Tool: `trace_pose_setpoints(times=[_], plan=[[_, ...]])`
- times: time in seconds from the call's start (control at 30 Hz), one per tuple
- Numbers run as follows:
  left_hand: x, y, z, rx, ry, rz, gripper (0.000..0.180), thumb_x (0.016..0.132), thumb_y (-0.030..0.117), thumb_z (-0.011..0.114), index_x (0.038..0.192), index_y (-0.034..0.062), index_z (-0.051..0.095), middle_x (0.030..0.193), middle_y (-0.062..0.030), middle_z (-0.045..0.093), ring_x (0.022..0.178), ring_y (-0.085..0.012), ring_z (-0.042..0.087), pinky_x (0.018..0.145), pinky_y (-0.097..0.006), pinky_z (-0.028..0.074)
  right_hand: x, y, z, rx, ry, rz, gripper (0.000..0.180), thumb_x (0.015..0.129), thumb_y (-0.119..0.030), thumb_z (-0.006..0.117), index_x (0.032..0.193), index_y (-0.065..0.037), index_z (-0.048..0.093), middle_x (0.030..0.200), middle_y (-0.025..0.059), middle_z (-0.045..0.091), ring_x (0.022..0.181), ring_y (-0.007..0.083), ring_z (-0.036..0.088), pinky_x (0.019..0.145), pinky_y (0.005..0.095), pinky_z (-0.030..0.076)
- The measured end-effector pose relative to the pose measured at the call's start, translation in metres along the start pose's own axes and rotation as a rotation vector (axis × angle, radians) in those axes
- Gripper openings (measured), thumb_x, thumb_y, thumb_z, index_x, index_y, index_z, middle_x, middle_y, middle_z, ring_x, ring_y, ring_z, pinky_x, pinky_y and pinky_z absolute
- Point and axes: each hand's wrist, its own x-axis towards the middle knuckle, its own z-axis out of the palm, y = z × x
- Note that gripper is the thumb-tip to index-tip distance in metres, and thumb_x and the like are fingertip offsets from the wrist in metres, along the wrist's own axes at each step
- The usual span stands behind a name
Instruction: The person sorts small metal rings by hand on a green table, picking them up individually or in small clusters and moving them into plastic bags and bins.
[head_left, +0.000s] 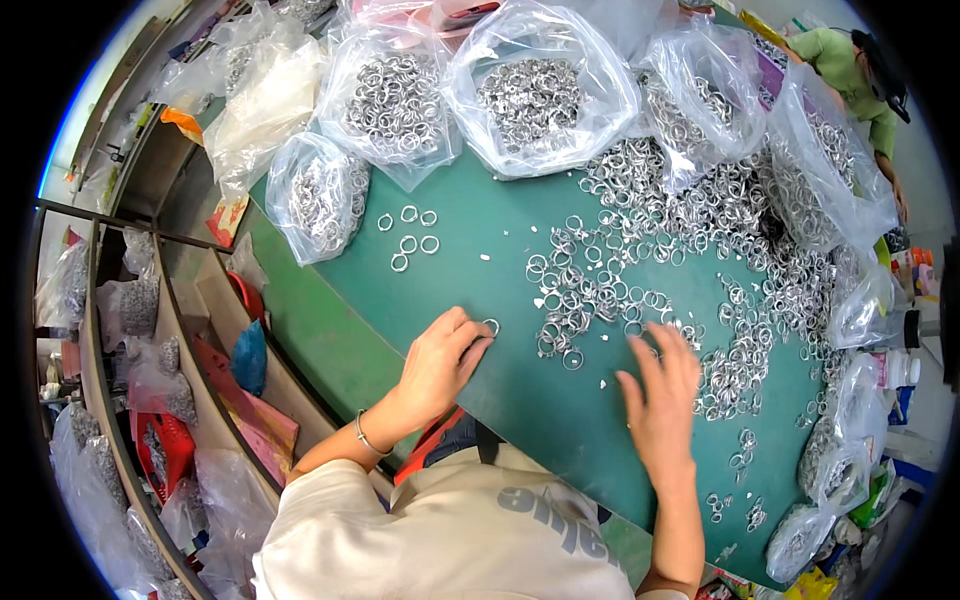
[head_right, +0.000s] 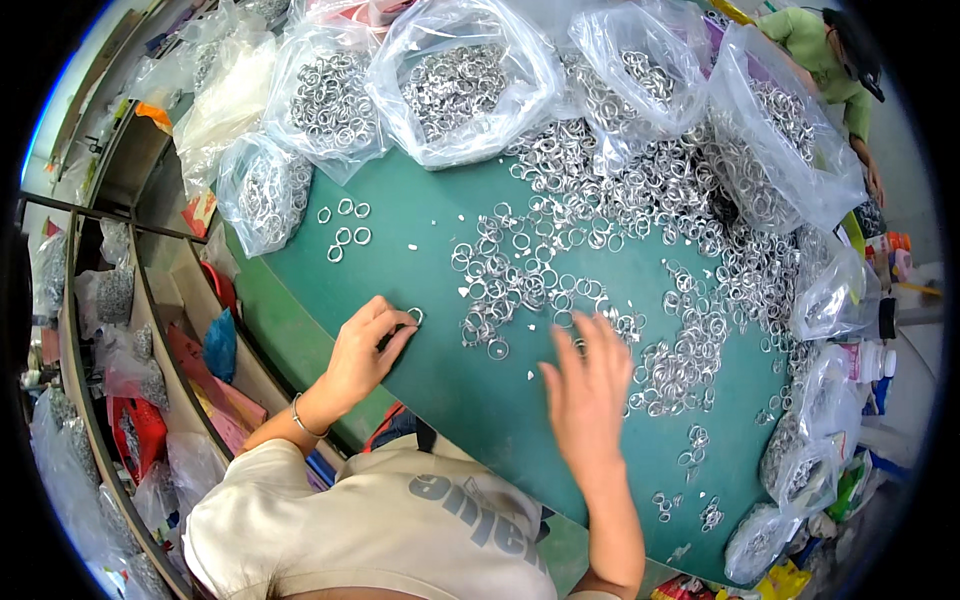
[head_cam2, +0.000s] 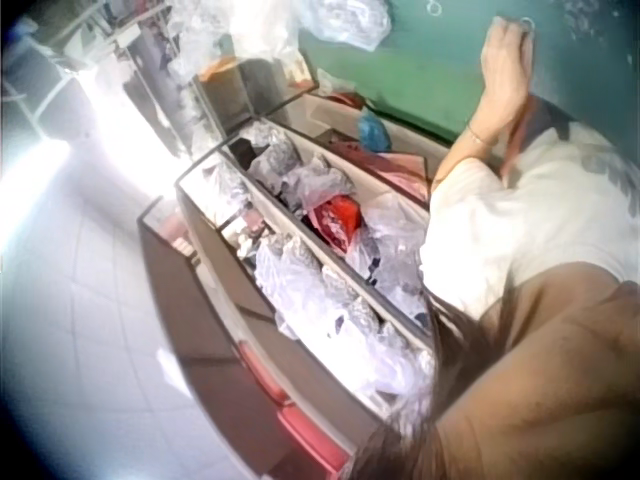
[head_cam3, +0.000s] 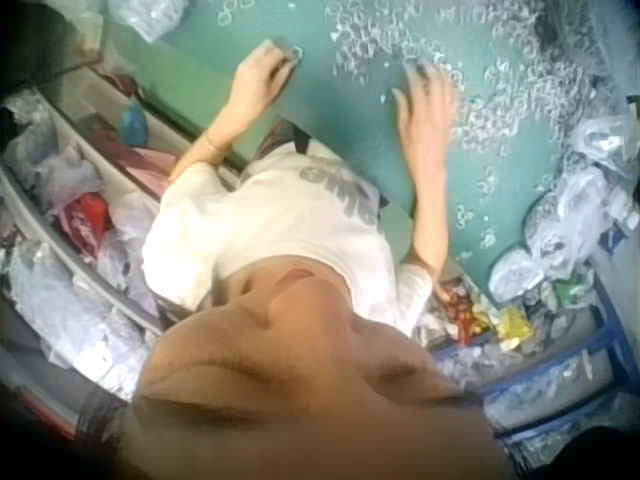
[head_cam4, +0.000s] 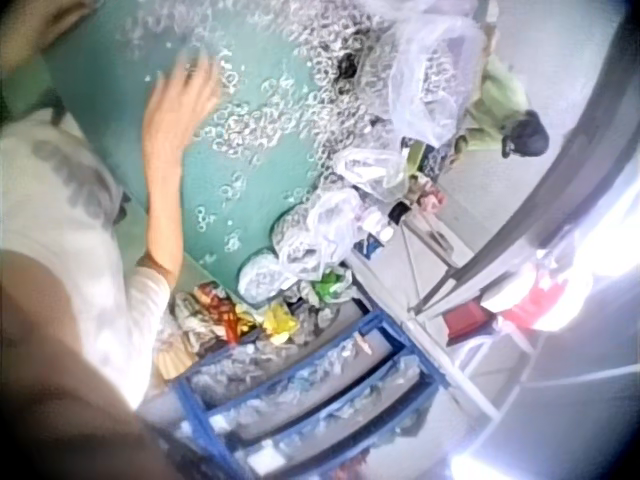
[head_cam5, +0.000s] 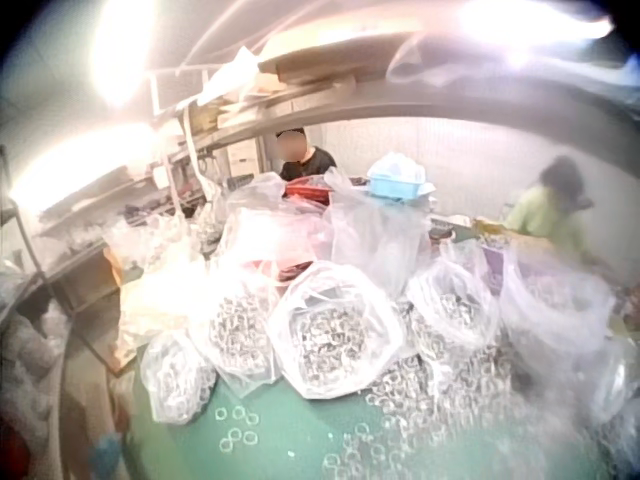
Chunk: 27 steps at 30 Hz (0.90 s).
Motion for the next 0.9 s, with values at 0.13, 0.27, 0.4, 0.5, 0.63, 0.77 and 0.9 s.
trace_pose_setpoints(times=[0.13, 0.27, 0.4, 0.5, 0.63, 0.77, 0.9], plan=[[-0.001, -0.002, 0.003, 0.018, -0.056, 0.074, 0.015, 0.078, 0.004, 0.068, 0.09, 0.0036, 0.06, 0.08, -0.0104, 0.048, 0.074, -0.029, 0.053, 0.062, -0.039, 0.044, 0.03, -0.029, 0.026, 0.135, 0.01, -0.164, 0.03, 0.079, -0.009, 0.067, 0.108, -0.005, 0.061, 0.127, 0.0123, 0.049, 0.122, 0.0353, 0.041, 0.1, 0.0521, 0.03], [0.002, 0.011, -0.009, 0.025, -0.151, -0.055, 0.023, 0.078, 0.007, 0.068, 0.098, 0.0043, 0.058, 0.081, -0.011, 0.049, 0.077, -0.0301, 0.053, 0.064, -0.04, 0.045, 0.045, -0.023, 0.05, 0.09, 0.077, -0.203, 0.018, 0.079, -0.006, 0.065, 0.097, -0.006, 0.063, 0.118, 0.009, 0.053, 0.117, 0.0325, 0.045, 0.1, 0.0514, 0.029], [0.003, 0.007, -0.008, 0.075, -0.092, -0.026, 0.027, 0.079, 0.009, 0.067, 0.103, 0.0045, 0.056, 0.082, -0.0113, 0.049, 0.078, -0.0307, 0.053, 0.065, -0.041, 0.045, 0.043, -0.015, 0.042, 0.101, 0.111, -0.161, 0.011, 0.078, -0.005, 0.065, 0.088, -0.006, 0.062, 0.105, 0.0065, 0.058, 0.112, 0.0274, 0.049, 0.1, 0.0504, 0.029], [0.002, 0.002, -0.005, 0.078, -0.131, -0.019, 0.025, 0.08, 0.009, 0.067, 0.101, 0.0039, 0.055, 0.082, -0.0114, 0.049, 0.079, -0.0312, 0.053, 0.065, -0.041, 0.045, 0.036, -0.007, 0.031, 0.073, 0.235, -0.032, 0.011, 0.076, -0.005, 0.067, 0.085, -0.005, 0.06, 0.097, 0.0065, 0.058, 0.103, 0.0258, 0.053, 0.097, 0.047, 0.031], [0.002, 0.002, -0.005, 0.056, -0.137, -0.018, 0.022, 0.08, 0.007, 0.066, 0.099, 0.0036, 0.055, 0.083, -0.0114, 0.049, 0.079, -0.0315, 0.053, 0.065, -0.041, 0.045, 0.026, 0.0, 0.015, -0.088, 0.228, 0.088, 0.016, 0.075, -0.005, 0.068, 0.088, -0.005, 0.06, 0.096, 0.0074, 0.058, 0.097, 0.0273, 0.053, 0.089, 0.0431, 0.035], [0.004, 0.004, -0.004, 0.057, -0.156, 0.003, 0.021, 0.08, 0.007, 0.065, 0.099, 0.0037, 0.056, 0.083, -0.0114, 0.049, 0.079, -0.0312, 0.054, 0.065, -0.041, 0.045, 0.035, -0.018, 0.026, 0.049, 0.14, -0.068, 0.024, 0.077, -0.007, 0.067, 0.1, -0.004, 0.063, 0.105, 0.0098, 0.056, 0.103, 0.0283, 0.05, 0.087, 0.0425, 0.036], [0.006, 0.006, -0.005, 0.051, -0.169, 0.004, 0.021, 0.081, 0.008, 0.065, 0.099, 0.0037, 0.056, 0.083, -0.0114, 0.049, 0.079, -0.0311, 0.054, 0.066, -0.041, 0.046, 0.042, -0.027, 0.041, -0.019, 0.138, -0.156, 0.015, 0.078, -0.006, 0.065, 0.092, -0.002, 0.063, 0.108, 0.0099, 0.056, 0.103, 0.0282, 0.049, 0.089, 0.0451, 0.034]])
